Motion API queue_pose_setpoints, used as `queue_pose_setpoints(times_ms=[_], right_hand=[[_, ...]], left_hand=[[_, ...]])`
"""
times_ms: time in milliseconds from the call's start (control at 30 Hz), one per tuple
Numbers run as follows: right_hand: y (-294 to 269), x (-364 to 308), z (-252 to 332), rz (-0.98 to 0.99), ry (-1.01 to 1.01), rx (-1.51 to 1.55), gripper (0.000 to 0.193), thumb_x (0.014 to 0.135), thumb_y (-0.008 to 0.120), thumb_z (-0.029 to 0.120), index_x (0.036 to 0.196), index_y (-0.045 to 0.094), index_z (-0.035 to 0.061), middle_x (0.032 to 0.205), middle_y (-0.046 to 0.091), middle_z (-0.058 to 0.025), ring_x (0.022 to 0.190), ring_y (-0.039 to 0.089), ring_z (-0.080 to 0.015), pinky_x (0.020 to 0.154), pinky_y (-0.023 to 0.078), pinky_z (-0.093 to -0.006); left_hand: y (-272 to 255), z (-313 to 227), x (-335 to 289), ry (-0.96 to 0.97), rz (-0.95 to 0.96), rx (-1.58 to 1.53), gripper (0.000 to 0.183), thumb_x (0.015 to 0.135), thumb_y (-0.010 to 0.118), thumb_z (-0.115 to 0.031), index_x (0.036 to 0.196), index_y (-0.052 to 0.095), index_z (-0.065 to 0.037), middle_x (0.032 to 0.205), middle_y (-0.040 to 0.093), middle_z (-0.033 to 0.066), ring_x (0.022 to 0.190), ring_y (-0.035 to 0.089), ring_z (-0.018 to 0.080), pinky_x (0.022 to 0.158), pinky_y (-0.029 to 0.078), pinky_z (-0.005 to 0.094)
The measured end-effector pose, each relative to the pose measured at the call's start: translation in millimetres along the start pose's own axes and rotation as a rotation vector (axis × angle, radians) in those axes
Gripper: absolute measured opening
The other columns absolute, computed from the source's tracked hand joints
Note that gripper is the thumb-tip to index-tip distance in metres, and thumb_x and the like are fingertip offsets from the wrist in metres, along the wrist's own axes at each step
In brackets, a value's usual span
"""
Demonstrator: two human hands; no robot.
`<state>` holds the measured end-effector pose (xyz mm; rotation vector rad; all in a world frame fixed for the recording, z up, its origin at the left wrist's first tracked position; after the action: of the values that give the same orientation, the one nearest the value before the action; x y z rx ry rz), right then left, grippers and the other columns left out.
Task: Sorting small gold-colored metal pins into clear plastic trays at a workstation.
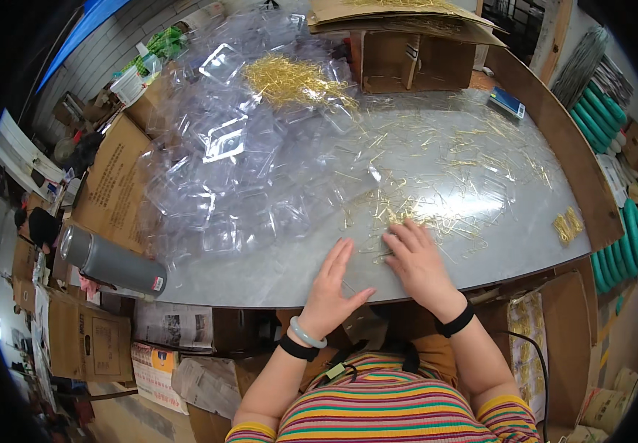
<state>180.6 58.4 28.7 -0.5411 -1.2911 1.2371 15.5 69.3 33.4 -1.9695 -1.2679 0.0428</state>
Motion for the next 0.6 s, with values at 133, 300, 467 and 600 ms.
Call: queue_pose_setpoints(times_ms=[133, 300, 467, 600], right_hand=[[-6.1, 0.7, 28.3, 0.075, -0.139, 0.066, 0.047, 0.093, 0.066, 0.028, 0.131, 0.057, 0.002, 0.141, 0.052, -0.0158, 0.137, 0.043, -0.0374, 0.117, 0.031, -0.05], [-2.8, 2.7, 24.4, 0.055, -0.172, 0.165, 0.048, 0.092, 0.068, 0.029, 0.131, 0.057, 0.0039, 0.138, 0.054, -0.0161, 0.135, 0.045, -0.0374, 0.116, 0.032, -0.0492], [-11.6, -2.0, 18.9, 0.089, -0.105, 0.268, 0.054, 0.091, 0.069, 0.035, 0.134, 0.055, 0.0048, 0.138, 0.054, -0.0164, 0.136, 0.043, -0.0377, 0.114, 0.035, -0.05], [-6.8, -0.5, 21.3, 0.199, -0.186, 0.102, 0.061, 0.089, 0.07, 0.039, 0.137, 0.052, 0.0043, 0.141, 0.05, -0.0183, 0.138, 0.039, -0.0406, 0.114, 0.034, -0.0521]], left_hand=[[-6.3, 8.6, -11.4, 0.014, -0.014, 0.246, 0.082, 0.08, 0.083, -0.024, 0.146, 0.042, 0.003, 0.149, 0.044, 0.0223, 0.14, 0.039, 0.0419, 0.115, 0.036, 0.0464], [0.8, 10.8, -8.5, -0.016, -0.072, 0.359, 0.075, 0.084, 0.079, -0.025, 0.143, 0.044, 0.004, 0.148, 0.043, 0.024, 0.14, 0.038, 0.0424, 0.113, 0.037, 0.0474], [5.1, 9.9, -5.7, -0.032, -0.067, 0.359, 0.07, 0.087, 0.075, -0.025, 0.142, 0.044, 0.005, 0.148, 0.041, 0.0258, 0.14, 0.036, 0.0443, 0.114, 0.035, 0.0498], [8.6, 8.3, 1.8, -0.006, -0.009, 0.465, 0.068, 0.09, 0.073, -0.024, 0.143, 0.043, 0.005, 0.149, 0.04, 0.0263, 0.14, 0.035, 0.0463, 0.115, 0.032, 0.0525]])
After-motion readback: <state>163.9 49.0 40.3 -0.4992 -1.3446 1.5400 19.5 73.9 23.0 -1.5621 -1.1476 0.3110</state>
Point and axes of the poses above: each hand's wrist, its own x-axis towards the middle knuckle, its own y-axis out of the palm, z = x × y, the point moved 8 cm from there along x, towards the middle knuckle
